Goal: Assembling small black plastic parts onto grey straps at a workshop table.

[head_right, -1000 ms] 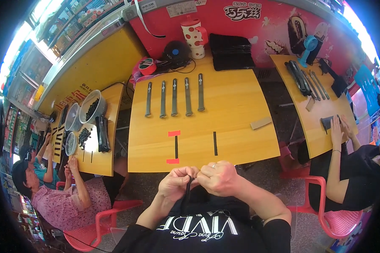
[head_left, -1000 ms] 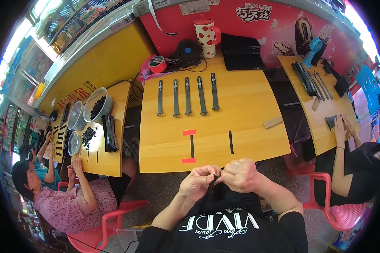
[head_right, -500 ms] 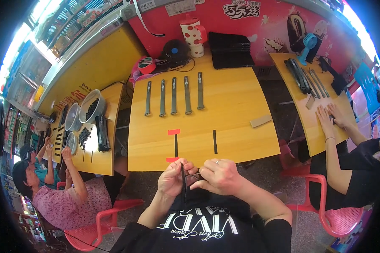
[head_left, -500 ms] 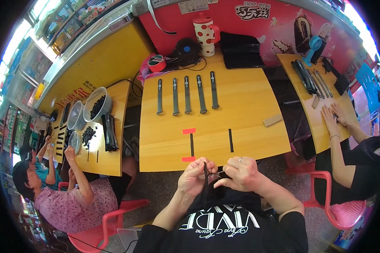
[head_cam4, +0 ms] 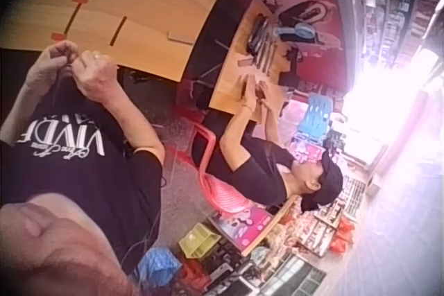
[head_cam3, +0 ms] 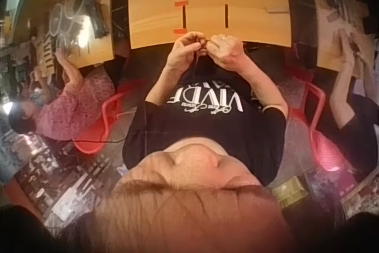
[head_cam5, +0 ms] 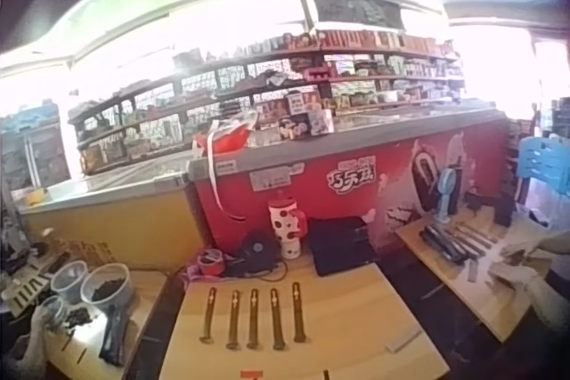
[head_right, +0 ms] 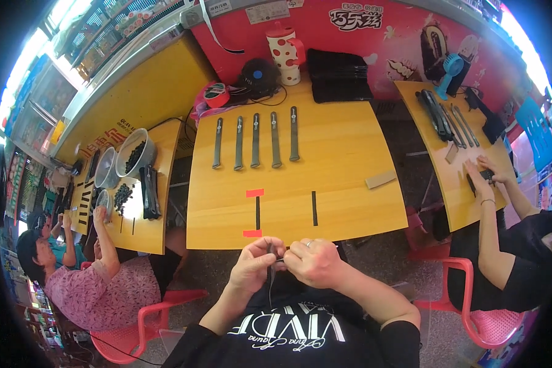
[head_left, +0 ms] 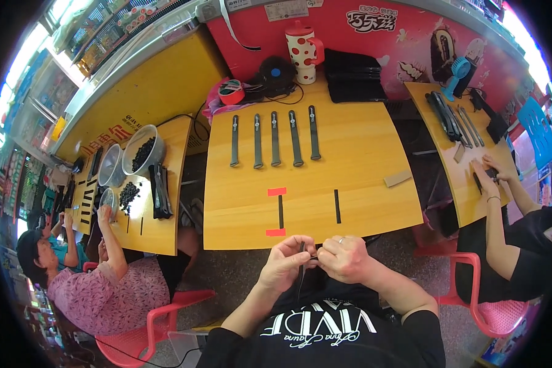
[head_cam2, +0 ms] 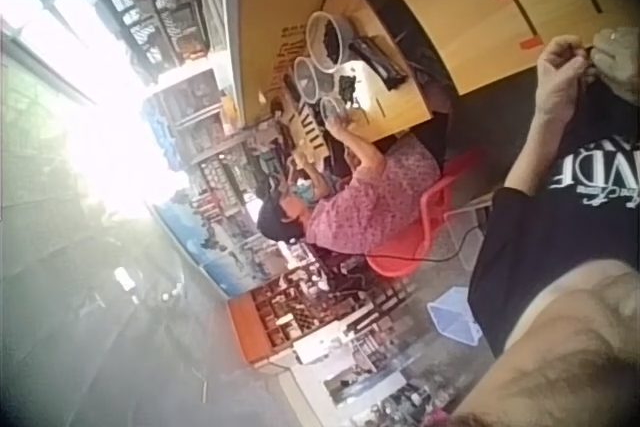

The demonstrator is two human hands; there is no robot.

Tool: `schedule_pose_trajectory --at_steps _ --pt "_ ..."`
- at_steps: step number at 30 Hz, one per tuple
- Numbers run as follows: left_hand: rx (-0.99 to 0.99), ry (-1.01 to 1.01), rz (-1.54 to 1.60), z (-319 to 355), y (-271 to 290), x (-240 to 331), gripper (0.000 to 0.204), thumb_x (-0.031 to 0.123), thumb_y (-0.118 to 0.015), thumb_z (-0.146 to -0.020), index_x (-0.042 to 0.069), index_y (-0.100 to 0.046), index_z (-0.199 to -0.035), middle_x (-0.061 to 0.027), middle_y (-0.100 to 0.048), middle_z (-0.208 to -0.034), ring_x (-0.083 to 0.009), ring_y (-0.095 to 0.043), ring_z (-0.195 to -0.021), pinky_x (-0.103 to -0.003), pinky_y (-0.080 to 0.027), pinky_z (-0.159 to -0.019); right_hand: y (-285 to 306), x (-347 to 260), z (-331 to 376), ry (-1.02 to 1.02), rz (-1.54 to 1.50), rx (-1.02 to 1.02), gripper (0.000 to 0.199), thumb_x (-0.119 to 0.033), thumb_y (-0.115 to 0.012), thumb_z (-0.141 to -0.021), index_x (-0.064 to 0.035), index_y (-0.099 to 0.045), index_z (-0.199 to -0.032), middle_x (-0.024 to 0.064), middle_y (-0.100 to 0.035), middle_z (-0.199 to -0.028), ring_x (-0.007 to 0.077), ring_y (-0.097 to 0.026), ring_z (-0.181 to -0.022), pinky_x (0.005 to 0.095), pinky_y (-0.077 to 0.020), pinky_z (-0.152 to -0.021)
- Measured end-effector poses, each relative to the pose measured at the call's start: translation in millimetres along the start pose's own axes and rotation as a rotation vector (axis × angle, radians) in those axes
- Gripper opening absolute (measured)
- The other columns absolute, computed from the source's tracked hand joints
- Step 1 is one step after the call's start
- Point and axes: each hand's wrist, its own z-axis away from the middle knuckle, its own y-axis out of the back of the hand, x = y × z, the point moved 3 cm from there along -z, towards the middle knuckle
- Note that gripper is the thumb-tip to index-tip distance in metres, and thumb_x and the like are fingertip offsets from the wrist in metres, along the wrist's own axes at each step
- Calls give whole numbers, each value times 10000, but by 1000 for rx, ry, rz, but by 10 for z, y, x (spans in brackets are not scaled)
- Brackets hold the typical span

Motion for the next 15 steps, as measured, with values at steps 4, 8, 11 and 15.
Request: schedule_pose_trajectory --at_steps 4,8,11,15 --pt "164 99 -219 54 1 37 181 145 -576 -962 -14 -644 -1015 -65 -657 -853 -128 -646 -722 -244 -541 -687 4 -48 -22 61 102 4 245 -251 -671 -777 -115 -499 -669 16 -450 -635 159 -543 -549 296 -407 -466" --pt "210 54 -338 122 -34 98 203 156 -562 -972 -17 -668 -960 -65 -659 -789 -128 -642 -690 -239 -532 -646 20 -165 -68 193 213 15 268 -279 -665 -789 -127 -495 -647 -5 -420 -613 126 -492 -523 264 -348 -445" --pt "322 -340 -457 37 124 299 209 153 -570 -964 -16 -654 -874 -59 -649 -764 -114 -599 -632 -249 -485 -583 61 -267 -106 276 215 30 286 -282 -674 -790 -133 -488 -633 -16 -389 -591 111 -449 -502 250 -304 -431" --pt "664 -636 -422 -117 752 1128 226 136 -596 -951 -1 -630 -775 -36 -603 -712 -102 -545 -609 -231 -419 -570 160 -422 -56 355 153 34 296 -286 -692 -799 -142 -493 -633 -28 -359 -582 96 -403 -475 240 -260 -413"
